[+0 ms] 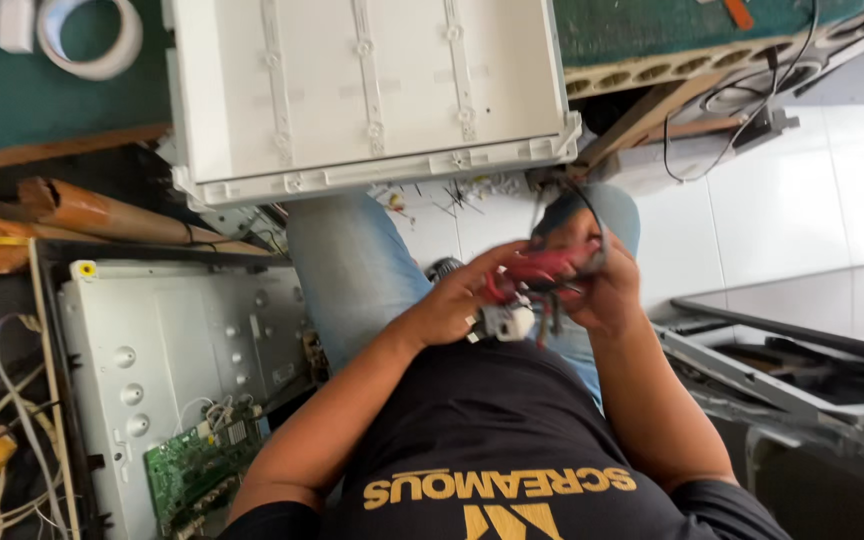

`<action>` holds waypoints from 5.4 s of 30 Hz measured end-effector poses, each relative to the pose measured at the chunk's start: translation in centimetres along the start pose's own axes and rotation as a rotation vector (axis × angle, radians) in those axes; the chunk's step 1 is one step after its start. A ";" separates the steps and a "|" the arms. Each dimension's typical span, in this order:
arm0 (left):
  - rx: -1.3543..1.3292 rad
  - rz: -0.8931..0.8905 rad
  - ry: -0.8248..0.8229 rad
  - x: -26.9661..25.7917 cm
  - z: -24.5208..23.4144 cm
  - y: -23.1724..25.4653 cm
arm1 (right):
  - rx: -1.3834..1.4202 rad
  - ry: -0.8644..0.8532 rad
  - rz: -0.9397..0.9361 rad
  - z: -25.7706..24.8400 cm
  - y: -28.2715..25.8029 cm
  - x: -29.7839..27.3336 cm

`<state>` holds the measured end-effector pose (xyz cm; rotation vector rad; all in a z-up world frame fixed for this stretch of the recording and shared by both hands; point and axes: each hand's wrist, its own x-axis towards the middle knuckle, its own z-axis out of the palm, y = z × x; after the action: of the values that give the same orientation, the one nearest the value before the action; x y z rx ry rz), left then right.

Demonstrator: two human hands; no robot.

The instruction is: The person connects wires to a power supply and uses a multimeter to test the LED strips inside a white rectangular light fixture. The person then wipes the fixture's surface with a brush and continues testing the LEDs.

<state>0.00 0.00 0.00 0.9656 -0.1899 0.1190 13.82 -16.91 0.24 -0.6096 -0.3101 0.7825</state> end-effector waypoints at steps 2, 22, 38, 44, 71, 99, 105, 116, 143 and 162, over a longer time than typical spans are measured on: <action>-0.051 -0.100 0.157 -0.3 -2.5 -1.8 | -0.128 0.109 0.051 0.8 0.9 0.4; -0.324 -0.066 0.427 -3.3 -8.0 -2.2 | -0.528 0.139 0.162 -0.1 6.9 2.3; 0.133 -0.166 0.671 -2.5 -13.3 -7.0 | -1.045 0.169 0.323 -4.9 10.2 4.1; 0.063 -0.102 0.721 -1.6 -13.6 -7.7 | -0.986 0.094 0.022 -7.3 11.2 3.8; 0.232 -0.060 0.546 0.3 2.3 10.7 | -0.734 -0.041 -0.212 12.7 -3.8 2.2; 0.574 0.228 0.462 7.9 6.1 20.3 | -1.294 -0.174 -0.026 16.5 -16.4 4.8; 0.829 0.226 0.327 13.3 10.0 24.1 | -1.248 0.047 -0.669 18.1 -13.2 3.3; 0.718 0.100 -0.151 19.5 8.5 25.4 | -1.089 0.337 -0.930 16.1 -19.6 6.2; 0.442 -0.277 0.050 17.4 9.8 27.4 | -1.484 -0.118 -1.116 22.8 -27.4 9.2; 0.575 -0.230 0.140 20.5 13.3 27.0 | -1.927 -0.259 -1.192 26.1 -24.2 7.3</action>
<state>13.60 4.56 33.47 1.5382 0.0936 0.0278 19.94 -14.52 35.98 -1.8018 -1.5307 -0.9025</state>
